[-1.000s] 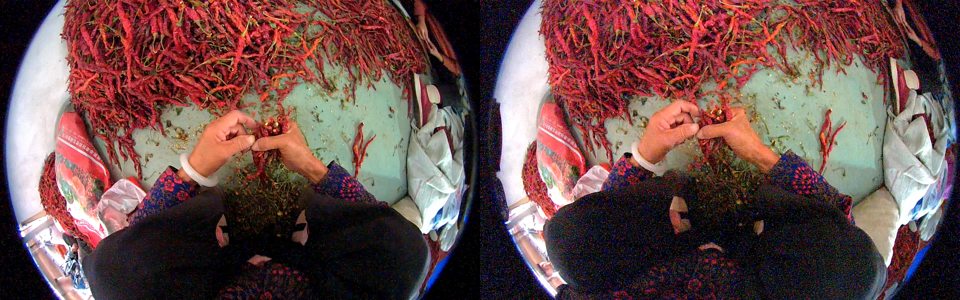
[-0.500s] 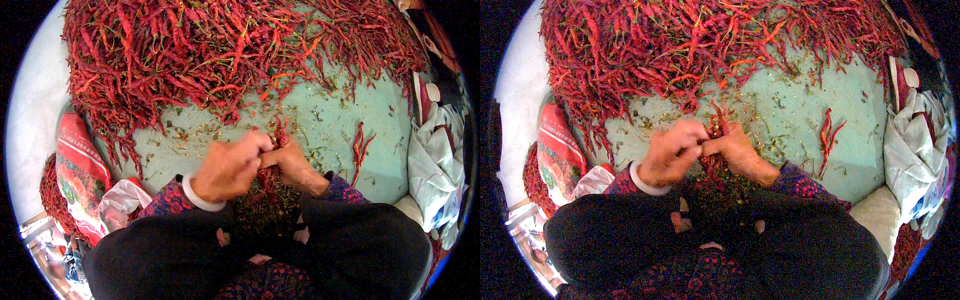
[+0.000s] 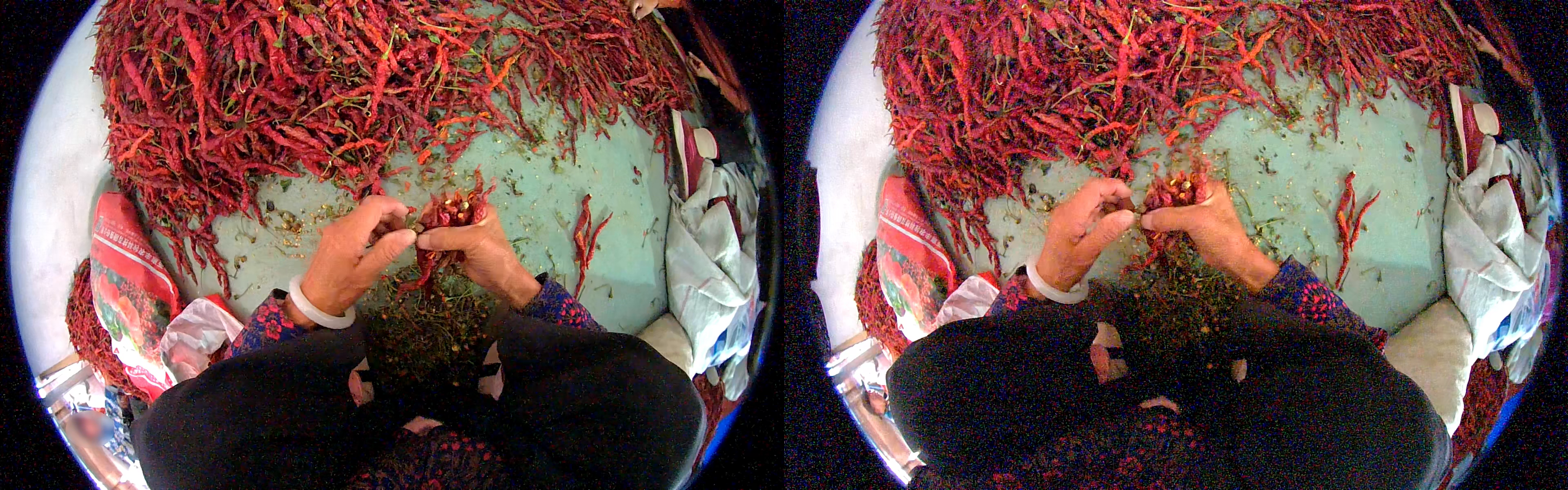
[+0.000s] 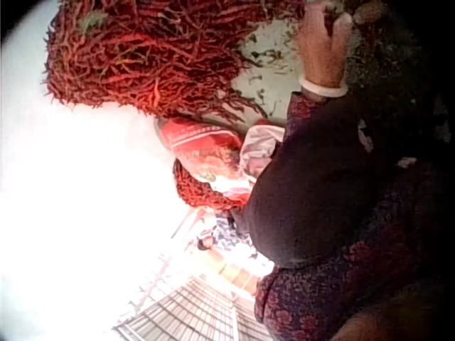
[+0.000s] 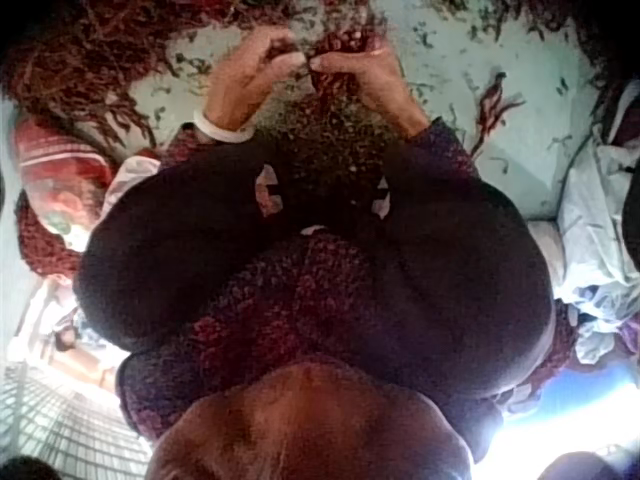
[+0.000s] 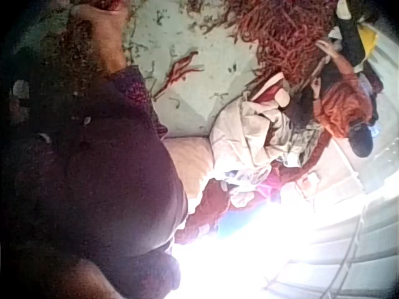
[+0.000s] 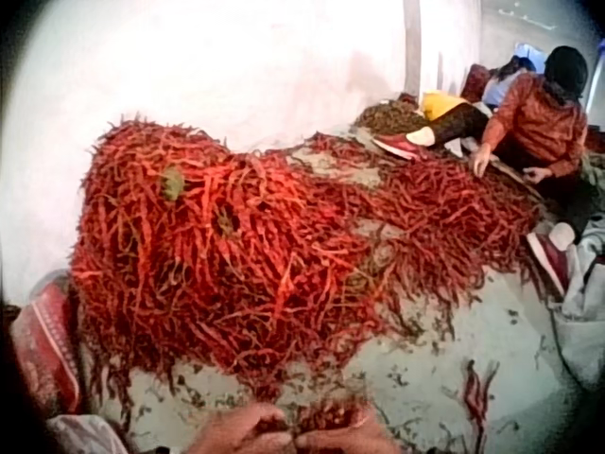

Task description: The person sits on the floor and repeatedly picks up dried red chilies, removes the stems by hand, and places the de-stemmed chilies into a growing pile. The stems are discarded separately on the floor.

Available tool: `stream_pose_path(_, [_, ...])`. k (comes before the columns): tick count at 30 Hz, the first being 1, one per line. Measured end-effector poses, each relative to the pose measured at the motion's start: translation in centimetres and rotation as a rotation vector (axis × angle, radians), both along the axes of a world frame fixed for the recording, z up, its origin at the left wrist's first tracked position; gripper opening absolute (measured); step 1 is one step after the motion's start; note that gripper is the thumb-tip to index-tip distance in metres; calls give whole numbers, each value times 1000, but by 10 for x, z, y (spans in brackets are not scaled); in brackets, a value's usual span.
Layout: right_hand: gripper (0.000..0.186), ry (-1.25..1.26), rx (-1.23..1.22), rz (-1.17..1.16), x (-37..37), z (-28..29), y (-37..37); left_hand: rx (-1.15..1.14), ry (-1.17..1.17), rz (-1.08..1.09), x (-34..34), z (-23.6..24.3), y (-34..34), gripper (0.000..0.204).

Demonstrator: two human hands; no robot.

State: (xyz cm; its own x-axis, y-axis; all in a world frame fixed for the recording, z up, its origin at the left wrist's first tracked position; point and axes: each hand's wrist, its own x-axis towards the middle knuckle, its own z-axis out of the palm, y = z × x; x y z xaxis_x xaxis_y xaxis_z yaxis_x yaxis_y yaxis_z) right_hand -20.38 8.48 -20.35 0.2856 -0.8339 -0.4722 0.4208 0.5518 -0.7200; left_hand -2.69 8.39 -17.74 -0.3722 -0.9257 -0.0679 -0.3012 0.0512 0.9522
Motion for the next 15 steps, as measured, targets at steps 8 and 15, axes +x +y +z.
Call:
stream_pose_path(8, [12,110,-39,117,5,-3,6,-472,-381,-148,-12,-4,3,22])
stream_pose_path(15, [16,-85,97,38,1,1,2,56,-25,66,-13,0,6,17])
